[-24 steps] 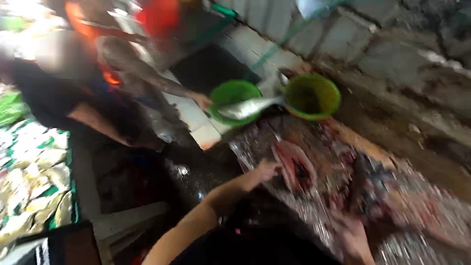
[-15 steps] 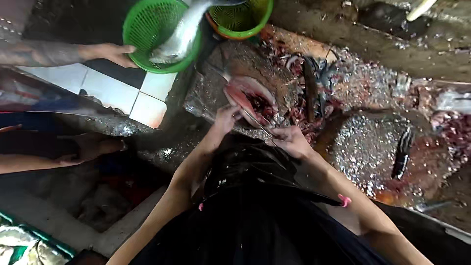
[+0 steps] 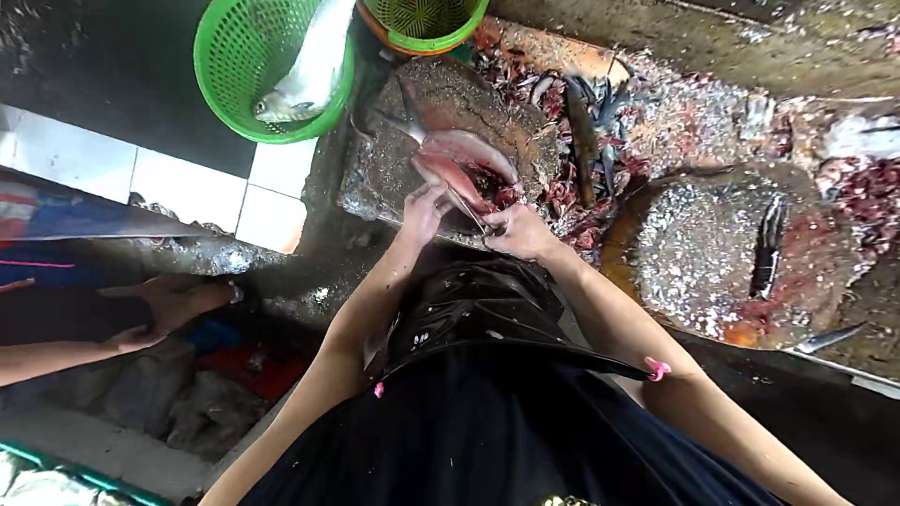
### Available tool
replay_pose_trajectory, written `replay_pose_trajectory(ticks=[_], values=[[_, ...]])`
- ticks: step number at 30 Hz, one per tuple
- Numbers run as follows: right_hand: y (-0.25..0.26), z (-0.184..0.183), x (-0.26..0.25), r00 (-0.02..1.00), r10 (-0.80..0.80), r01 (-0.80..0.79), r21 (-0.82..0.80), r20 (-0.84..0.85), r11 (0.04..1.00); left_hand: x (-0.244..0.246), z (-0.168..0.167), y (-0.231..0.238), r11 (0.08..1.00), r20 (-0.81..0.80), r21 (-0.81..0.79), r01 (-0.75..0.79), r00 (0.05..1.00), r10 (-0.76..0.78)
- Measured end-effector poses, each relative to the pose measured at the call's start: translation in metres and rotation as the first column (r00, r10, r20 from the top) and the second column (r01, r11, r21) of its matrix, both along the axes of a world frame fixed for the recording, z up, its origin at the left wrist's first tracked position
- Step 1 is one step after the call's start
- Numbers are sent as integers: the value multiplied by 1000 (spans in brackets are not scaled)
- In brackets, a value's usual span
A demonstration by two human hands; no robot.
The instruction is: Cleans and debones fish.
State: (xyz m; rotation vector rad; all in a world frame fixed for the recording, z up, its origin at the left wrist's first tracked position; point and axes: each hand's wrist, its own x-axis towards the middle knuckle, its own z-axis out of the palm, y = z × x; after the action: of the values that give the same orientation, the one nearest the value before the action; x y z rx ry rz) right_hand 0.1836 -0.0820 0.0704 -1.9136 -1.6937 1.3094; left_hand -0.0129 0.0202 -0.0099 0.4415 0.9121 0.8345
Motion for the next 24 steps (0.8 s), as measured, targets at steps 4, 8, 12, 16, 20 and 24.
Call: replay_pose_trajectory(ticks=[4,8,12,16,20,24], values=[[-24,33,22,695,-253,267,-85,-673,960,13,16,3,987,-47,-147,-67,997,61],[-48,17,7,333,-223,660,57,-916,749,36,30,-6,957,5,-275,-93,995,98],[-48,7,-27,893,-422,300,492,156,817,38,24,-8,980,-76,-201,7,997,-23],[-48,10,-34,825,-335,151,392,456,907,26,18,-4,976,-76,-157,152,983,-166],[-43,9,-28,823,-331,145,393,461,908,20,17,0,962,-83,-139,234,966,-247],[-33,5,-17,850,-323,126,434,417,892,14,14,5,949,-57,-154,277,956,-288]])
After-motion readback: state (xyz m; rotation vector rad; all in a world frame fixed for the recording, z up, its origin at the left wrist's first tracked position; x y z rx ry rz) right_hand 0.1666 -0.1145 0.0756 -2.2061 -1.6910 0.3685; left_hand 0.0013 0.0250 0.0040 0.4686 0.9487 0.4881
